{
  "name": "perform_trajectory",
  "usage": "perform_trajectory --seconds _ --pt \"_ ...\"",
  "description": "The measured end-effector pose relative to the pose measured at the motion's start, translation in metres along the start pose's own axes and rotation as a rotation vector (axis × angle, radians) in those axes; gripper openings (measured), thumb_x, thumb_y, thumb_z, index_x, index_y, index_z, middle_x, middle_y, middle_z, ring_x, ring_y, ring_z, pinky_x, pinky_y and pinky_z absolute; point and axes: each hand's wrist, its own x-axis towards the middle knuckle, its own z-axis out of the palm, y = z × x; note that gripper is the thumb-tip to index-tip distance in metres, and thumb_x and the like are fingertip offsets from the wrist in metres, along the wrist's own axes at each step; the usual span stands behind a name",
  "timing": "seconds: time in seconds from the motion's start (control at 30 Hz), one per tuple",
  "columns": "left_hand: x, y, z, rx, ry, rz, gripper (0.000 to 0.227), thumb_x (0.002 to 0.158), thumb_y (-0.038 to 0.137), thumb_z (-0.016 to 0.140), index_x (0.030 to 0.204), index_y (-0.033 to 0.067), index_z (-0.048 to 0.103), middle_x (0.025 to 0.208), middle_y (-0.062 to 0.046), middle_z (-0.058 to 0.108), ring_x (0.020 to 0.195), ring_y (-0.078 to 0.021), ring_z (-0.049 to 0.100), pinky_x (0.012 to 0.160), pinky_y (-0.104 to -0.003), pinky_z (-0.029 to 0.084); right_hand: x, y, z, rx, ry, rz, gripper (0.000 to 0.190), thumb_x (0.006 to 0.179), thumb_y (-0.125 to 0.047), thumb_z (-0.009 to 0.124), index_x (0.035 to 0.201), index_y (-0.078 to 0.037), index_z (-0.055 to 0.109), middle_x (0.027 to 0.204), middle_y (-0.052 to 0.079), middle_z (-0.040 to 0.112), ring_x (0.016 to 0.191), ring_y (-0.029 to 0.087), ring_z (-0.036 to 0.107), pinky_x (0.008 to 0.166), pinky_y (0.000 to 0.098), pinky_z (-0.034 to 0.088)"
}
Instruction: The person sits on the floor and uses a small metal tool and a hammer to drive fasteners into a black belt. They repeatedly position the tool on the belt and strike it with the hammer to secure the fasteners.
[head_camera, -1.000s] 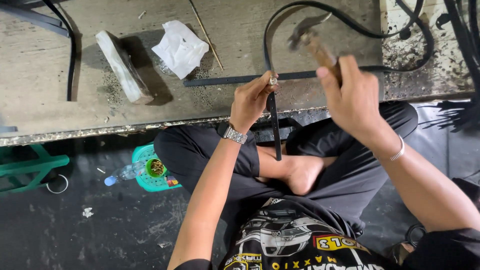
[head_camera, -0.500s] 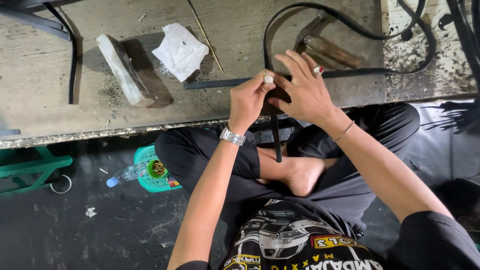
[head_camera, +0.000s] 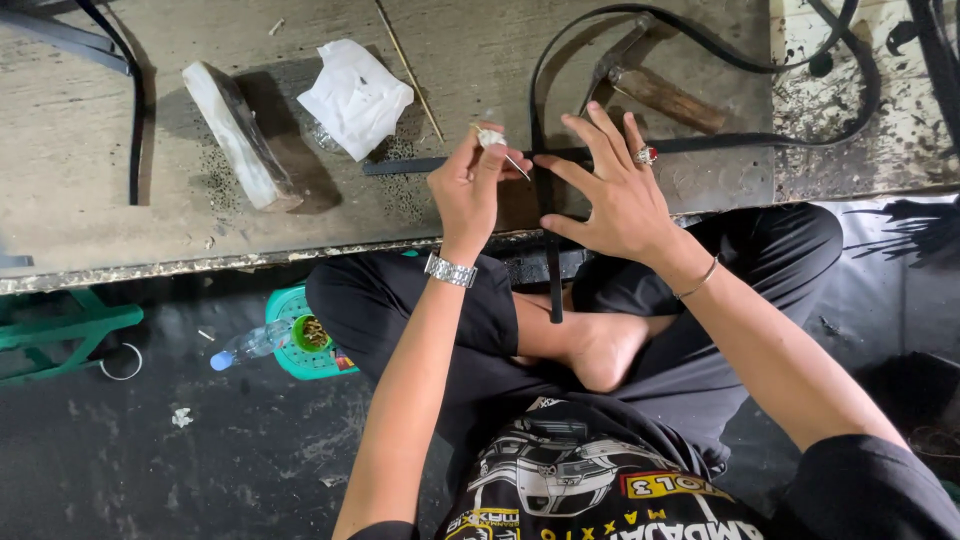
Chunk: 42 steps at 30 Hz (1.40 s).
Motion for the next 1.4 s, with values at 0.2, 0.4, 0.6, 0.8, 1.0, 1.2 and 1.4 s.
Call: perform_trajectory --seconds 0.2,0.4,0.6,0.8,1.0,1.2,1.4 --pt "-0.003 -0.011 0.004 0.210 -0.102 0.123 0.018 0.099 0.014 0.071 0.112 0.0019 0.074 0.080 -0.021 0.077 0.073 -0.0257 0.079 0.060 -0.032 0.068 -0.001 0.005 0.003 -0.027 -0.112 0.061 0.068 0.080 -0.054 0.081 0.135 -0.017 0.066 0.159 0.014 0.039 0.156 0.039 0.023 0.126 0.0597 0.011" --pt "-0.002 -0.009 0.004 0.394 -0.118 0.197 0.015 0.096 0.019 0.075 0.110 0.0146 0.075 0.076 -0.011 0.078 0.074 -0.0164 0.078 0.061 -0.028 0.066 -0.004 0.010 0.006 -0.025 -0.102 0.077 0.071 0.077 -0.058 0.081 0.135 -0.019 0.066 0.154 0.013 0.038 0.153 0.042 0.026 0.127 0.0588 0.014" --pt "-0.003 -0.008 0.007 0.405 -0.100 0.248 0.014 0.095 0.016 0.076 0.109 0.0131 0.076 0.077 -0.011 0.079 0.077 -0.0209 0.078 0.066 -0.032 0.065 -0.002 0.008 0.003 -0.005 -0.138 0.106 0.070 0.077 -0.057 0.081 0.136 -0.022 0.066 0.153 0.011 0.036 0.154 0.040 0.022 0.128 0.0575 0.011" --pt "-0.003 -0.007 0.009 0.381 -0.099 0.254 0.015 0.094 0.015 0.076 0.109 0.0122 0.076 0.079 -0.011 0.079 0.079 -0.0203 0.078 0.067 -0.031 0.065 -0.009 0.020 0.014 -0.023 -0.138 0.097 0.073 0.077 -0.059 0.080 0.138 -0.021 0.065 0.153 0.012 0.036 0.154 0.040 0.023 0.127 0.0572 0.012" --pt "-0.004 -0.014 0.007 0.423 -0.100 0.283 0.016 0.093 0.017 0.078 0.109 0.0151 0.077 0.079 -0.008 0.079 0.081 -0.0233 0.078 0.068 -0.031 0.063 -0.006 0.012 0.007 0.002 -0.136 0.113 0.070 0.079 -0.055 0.081 0.138 -0.021 0.065 0.152 0.012 0.036 0.154 0.038 0.022 0.124 0.0623 0.020" --pt "-0.006 -0.015 0.008 0.498 -0.114 0.349 0.020 0.090 0.014 0.081 0.110 0.0151 0.077 0.081 -0.012 0.078 0.081 -0.0276 0.077 0.066 -0.031 0.061 -0.002 0.010 0.003 0.003 -0.042 0.040 0.075 0.078 -0.057 0.083 0.138 -0.017 0.065 0.150 0.015 0.042 0.150 0.041 0.031 0.124 0.0597 0.019" --pt "-0.009 -0.021 -0.002 0.514 -0.378 0.401 0.028 0.100 0.000 0.071 0.127 0.0028 0.064 0.106 -0.011 0.079 0.095 -0.0173 0.080 0.086 -0.025 0.068 0.005 0.054 -0.035 -0.505 0.138 0.326 0.045 0.107 -0.037 0.062 0.130 0.001 0.066 0.126 0.017 0.049 0.119 0.033 0.041 0.099 0.0496 0.032"
